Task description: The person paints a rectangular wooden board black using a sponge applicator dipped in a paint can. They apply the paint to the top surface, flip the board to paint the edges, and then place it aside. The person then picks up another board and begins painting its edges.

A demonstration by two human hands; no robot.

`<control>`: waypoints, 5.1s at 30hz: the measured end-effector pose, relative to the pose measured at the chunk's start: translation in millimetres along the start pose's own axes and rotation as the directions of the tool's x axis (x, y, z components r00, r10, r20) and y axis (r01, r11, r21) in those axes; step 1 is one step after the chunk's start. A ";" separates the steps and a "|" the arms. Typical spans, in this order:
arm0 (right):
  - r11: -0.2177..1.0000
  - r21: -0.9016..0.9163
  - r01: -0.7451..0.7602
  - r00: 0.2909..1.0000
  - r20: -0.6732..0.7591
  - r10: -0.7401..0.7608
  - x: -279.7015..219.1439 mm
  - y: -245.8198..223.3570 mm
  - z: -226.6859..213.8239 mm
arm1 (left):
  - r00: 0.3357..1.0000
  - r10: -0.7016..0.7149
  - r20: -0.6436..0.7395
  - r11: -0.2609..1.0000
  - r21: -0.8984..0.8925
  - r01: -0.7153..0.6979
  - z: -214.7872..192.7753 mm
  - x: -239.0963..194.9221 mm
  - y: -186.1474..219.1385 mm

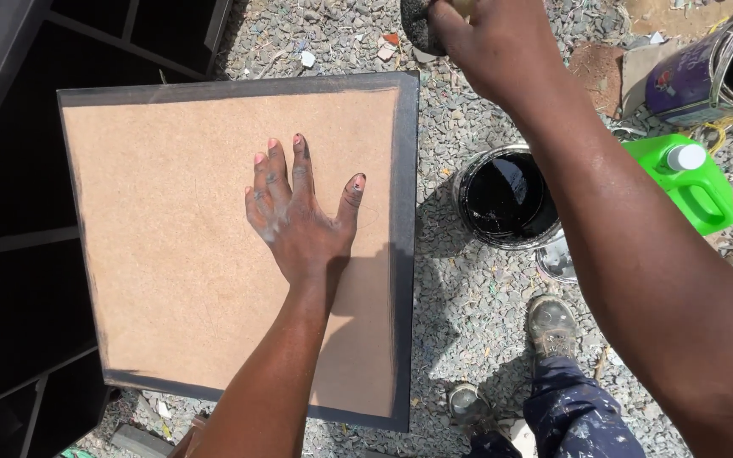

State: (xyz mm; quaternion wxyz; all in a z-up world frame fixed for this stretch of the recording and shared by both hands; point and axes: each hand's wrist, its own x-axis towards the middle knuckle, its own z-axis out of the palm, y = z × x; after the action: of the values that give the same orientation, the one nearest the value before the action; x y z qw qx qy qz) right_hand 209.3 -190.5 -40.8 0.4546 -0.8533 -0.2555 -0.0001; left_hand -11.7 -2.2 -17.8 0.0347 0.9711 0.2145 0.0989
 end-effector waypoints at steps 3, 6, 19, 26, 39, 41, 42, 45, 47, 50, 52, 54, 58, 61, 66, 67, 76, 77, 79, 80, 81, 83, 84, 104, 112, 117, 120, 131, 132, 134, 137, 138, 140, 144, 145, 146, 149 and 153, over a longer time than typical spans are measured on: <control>0.992 -0.077 -0.101 0.950 0.288 0.119 -62.6 -49.9 -5.4 | 0.999 -0.014 0.053 0.999 -0.040 0.017 -6.0 -7.1 -0.2; 0.992 -0.074 -0.105 0.849 0.513 0.129 -171.8 -81.8 11.1 | 0.999 -0.016 0.038 0.997 -0.077 0.019 -6.2 -3.8 2.1; 0.947 0.147 0.287 0.867 0.381 -0.322 -422.3 -150.5 29.4 | 1.000 -0.022 -0.019 0.998 -0.052 0.021 -1.7 -6.9 3.8; 0.855 -0.073 0.513 0.856 0.114 -0.504 -242.2 -63.9 35.9 | 1.000 -0.005 -0.019 0.999 -0.043 0.005 -9.8 -4.2 6.3; 0.999 0.008 -0.034 0.999 0.037 0.033 25.8 41.4 10.8 | 0.998 -0.048 0.038 0.999 0.009 0.048 -9.2 -1.0 10.8; 0.984 0.051 -0.172 0.978 0.128 0.165 42.8 29.0 -7.9 | 0.999 -0.048 0.017 0.999 0.008 0.048 -8.7 2.8 11.5; 0.964 0.122 -0.236 0.942 0.274 0.196 46.4 12.6 -18.8 | 0.998 -0.051 0.030 0.999 0.002 0.051 -9.6 2.5 11.7; 0.913 0.136 -0.384 0.774 0.587 0.238 58.3 -26.1 -37.9 | 0.997 -0.059 0.053 0.998 -0.008 0.060 -12.0 1.2 12.9; 0.890 0.076 -0.449 0.634 0.729 0.257 67.3 -34.5 -42.4 | 0.996 -0.061 0.058 0.998 -0.014 0.062 -11.1 3.9 13.6; 0.865 -0.388 -0.317 0.501 0.707 0.500 61.9 -14.7 -39.2 | 0.996 -0.054 0.065 0.999 0.001 0.054 -12.7 2.1 13.1; 0.808 -0.028 -0.589 0.579 0.682 0.447 48.2 15.5 -33.0 | 0.997 -0.043 0.070 0.999 0.020 0.041 -13.4 2.9 12.2; 0.708 0.180 -0.683 0.614 0.667 0.423 29.9 37.4 -21.2 | 0.998 -0.034 0.061 0.999 0.024 0.033 -12.7 2.5 11.7; 0.440 0.449 -0.778 0.626 0.619 0.475 0.3 62.4 9.0 | 1.000 -0.018 0.005 1.000 0.012 0.018 -10.3 1.4 13.3; 0.167 0.666 -0.727 0.674 0.645 0.360 -27.4 88.0 55.2 | 0.946 -0.139 0.292 0.989 -0.003 0.147 -22.1 10.1 15.6; 0.008 0.619 -0.785 0.588 0.741 0.325 -58.7 54.1 61.7 | 0.951 -0.139 0.276 0.989 -0.015 0.148 -21.8 9.3 17.0; 0.019 0.576 -0.817 0.555 0.777 0.297 -67.4 57.5 67.1 | 0.952 -0.140 0.273 0.988 -0.019 0.151 -22.9 10.1 18.4; 0.075 0.697 -0.713 0.664 0.636 0.394 -59.3 72.4 55.1 | 0.948 -0.137 0.286 0.987 -0.039 0.154 -22.5 9.1 17.6; 0.072 0.699 -0.712 0.664 0.635 0.396 -51.8 75.8 63.3 | 0.948 -0.134 0.288 0.988 -0.037 0.151 -21.8 10.9 16.7; 0.068 0.656 -0.752 0.637 0.696 0.332 -43.6 82.4 77.9 | 0.952 -0.131 0.276 0.988 -0.042 0.148 -20.8 8.8 16.2; 0.064 0.654 -0.754 0.633 0.697 0.336 -50.3 65.9 65.8 | 0.950 -0.130 0.283 0.988 -0.042 0.148 -22.1 8.4 17.6; 0.042 0.628 -0.777 0.605 0.727 0.324 -56.5 48.8 53.6 | 0.949 -0.133 0.287 0.987 -0.044 0.152 -23.9 8.2 18.8; 0.026 0.604 -0.797 0.580 0.752 0.312 -72.7 28.3 44.0 | 0.949 -0.133 0.286 0.987 -0.050 0.154 -24.2 10.4 20.5; 0.018 0.601 -0.799 0.579 0.761 0.294 -86.0 24.0 47.2 | 0.951 -0.134 0.280 0.986 -0.059 0.156 -24.2 10.3 20.5; -0.052 0.381 -0.923 0.378 0.924 0.059 -409.8 -85.1 101.2 | 0.984 -0.059 0.168 0.985 -0.148 0.084 -20.1 -2.3 17.1; -0.307 0.323 -0.895 0.280 0.944 0.177 -482.8 -76.9 111.4 | 0.999 -0.047 0.022 0.995 -0.090 0.049 -12.7 -1.9 13.0; -0.357 0.278 -0.892 0.072 0.866 0.495 -430.4 -32.6 77.7 | 0.999 -0.027 -0.037 0.999 -0.024 0.026 -6.0 -1.5 7.6; -0.285 0.375 -0.882 0.145 0.791 0.594 -378.7 -7.8 48.9 | 0.999 -0.048 0.008 0.999 -0.019 0.048 -10.5 -0.3 9.4; 0.098 0.494 -0.864 0.411 0.578 0.705 -178.8 -16.6 -52.1 | 0.996 -0.086 0.016 0.996 -0.009 0.086 -2.3 -0.4 5.8; 0.222 0.495 -0.840 0.489 0.511 0.707 -153.8 -20.2 -58.6 | 0.998 -0.060 -0.017 0.998 0.002 0.060 -4.7 0.0 6.0; 0.356 0.476 -0.804 0.570 0.445 0.691 -96.0 -34.8 -66.2 | 0.997 -0.049 -0.053 0.999 0.006 0.049 -10.1 1.0 5.7; 0.677 0.183 -0.713 0.691 0.344 0.635 -4.4 -48.8 -60.8 | 0.985 0.010 -0.175 0.999 0.033 -0.004 -11.8 3.6 5.6; 0.745 0.124 -0.656 0.717 0.413 0.562 21.1 -41.5 -52.2 | 0.982 0.016 -0.187 1.000 0.003 -0.016 -10.7 2.6 4.5; 0.812 0.058 -0.581 0.727 0.486 0.485 63.3 -20.1 -28.7 | 0.979 0.010 -0.204 0.999 -0.038 -0.018 -7.0 -0.1 3.8; 0.803 -0.237 -0.547 0.439 0.735 0.516 123.3 -31.2 23.6 | 0.971 -0.093 0.221 0.995 -0.002 0.096 -9.7 2.0 2.1; 0.781 -0.303 -0.546 0.330 0.780 0.533 134.4 -50.3 35.3 | 0.925 -0.089 0.370 0.995 -0.012 0.100 -12.7 3.7 1.0; 0.790 -0.302 -0.534 0.336 0.781 0.526 144.0 -61.0 61.6 | 0.928 -0.098 0.359 0.994 -0.011 0.109 -13.7 6.5 0.8; 0.869 -0.370 -0.327 0.202 0.871 0.447 168.3 -103.7 142.2 | 0.998 -0.069 0.006 0.997 -0.032 0.069 -19.9 8.2 1.0; 0.954 -0.203 -0.223 0.296 0.918 0.264 201.0 -165.4 212.3 | 0.998 -0.047 -0.049 0.994 -0.101 0.042 -23.7 17.1 -5.8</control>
State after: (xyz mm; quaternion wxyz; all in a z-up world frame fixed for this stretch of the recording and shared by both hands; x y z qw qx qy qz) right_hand 262.7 137.3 9.7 0.2039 -0.7337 -0.3374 0.5534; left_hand -3.8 10.8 7.8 0.0798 0.9603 0.2319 0.1333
